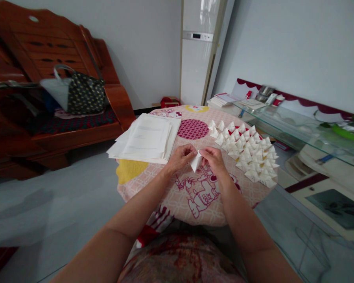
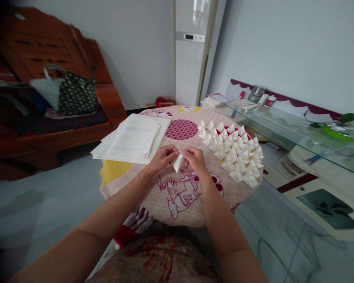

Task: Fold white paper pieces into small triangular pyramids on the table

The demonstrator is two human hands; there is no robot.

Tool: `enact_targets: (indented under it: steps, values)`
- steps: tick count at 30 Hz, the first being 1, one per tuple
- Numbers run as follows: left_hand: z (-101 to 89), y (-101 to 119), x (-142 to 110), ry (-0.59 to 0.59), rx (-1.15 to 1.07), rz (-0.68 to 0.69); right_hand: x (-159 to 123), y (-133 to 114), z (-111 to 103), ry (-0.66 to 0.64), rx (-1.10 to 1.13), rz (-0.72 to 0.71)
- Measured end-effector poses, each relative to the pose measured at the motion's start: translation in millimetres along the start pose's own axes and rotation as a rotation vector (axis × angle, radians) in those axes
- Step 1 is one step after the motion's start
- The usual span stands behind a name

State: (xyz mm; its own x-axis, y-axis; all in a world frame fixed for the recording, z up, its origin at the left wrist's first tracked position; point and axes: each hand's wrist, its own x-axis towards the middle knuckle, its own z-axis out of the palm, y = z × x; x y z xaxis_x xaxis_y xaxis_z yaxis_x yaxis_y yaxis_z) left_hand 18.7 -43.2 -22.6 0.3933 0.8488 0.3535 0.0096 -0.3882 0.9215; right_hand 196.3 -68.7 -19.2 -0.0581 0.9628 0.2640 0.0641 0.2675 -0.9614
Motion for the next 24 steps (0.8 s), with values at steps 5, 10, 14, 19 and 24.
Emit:
enact_targets:
  steps: [5, 10, 14, 19, 24]
  values:
    - [-0.1, 0.3, -0.2, -0.037, 0.012, -0.013, -0.4, -1.9, -1.3, 0.009, -0.012, 0.036]
    - [-4.7, 0.8, 1.8, -0.106, -0.061, -0.05, 0.3, -6.5, -0.6, 0.098, 0.059, 0.068]
    - [-9.4, 2.5, 7.2, -0.121, -0.15, -0.057, 4.6, -13.2, -8.4, 0.009, 0.044, 0.101]
    - [-16.3, 8.3, 20.8, -0.119, -0.22, -0.058, 23.0, -23.5, -27.5, -0.173, -0.008, 0.146]
    - [-31.5, 2.0, 43.6, -0.277, -0.047, -0.082, 44.2, -18.3, -39.8, -0.275, -0.117, 0.161]
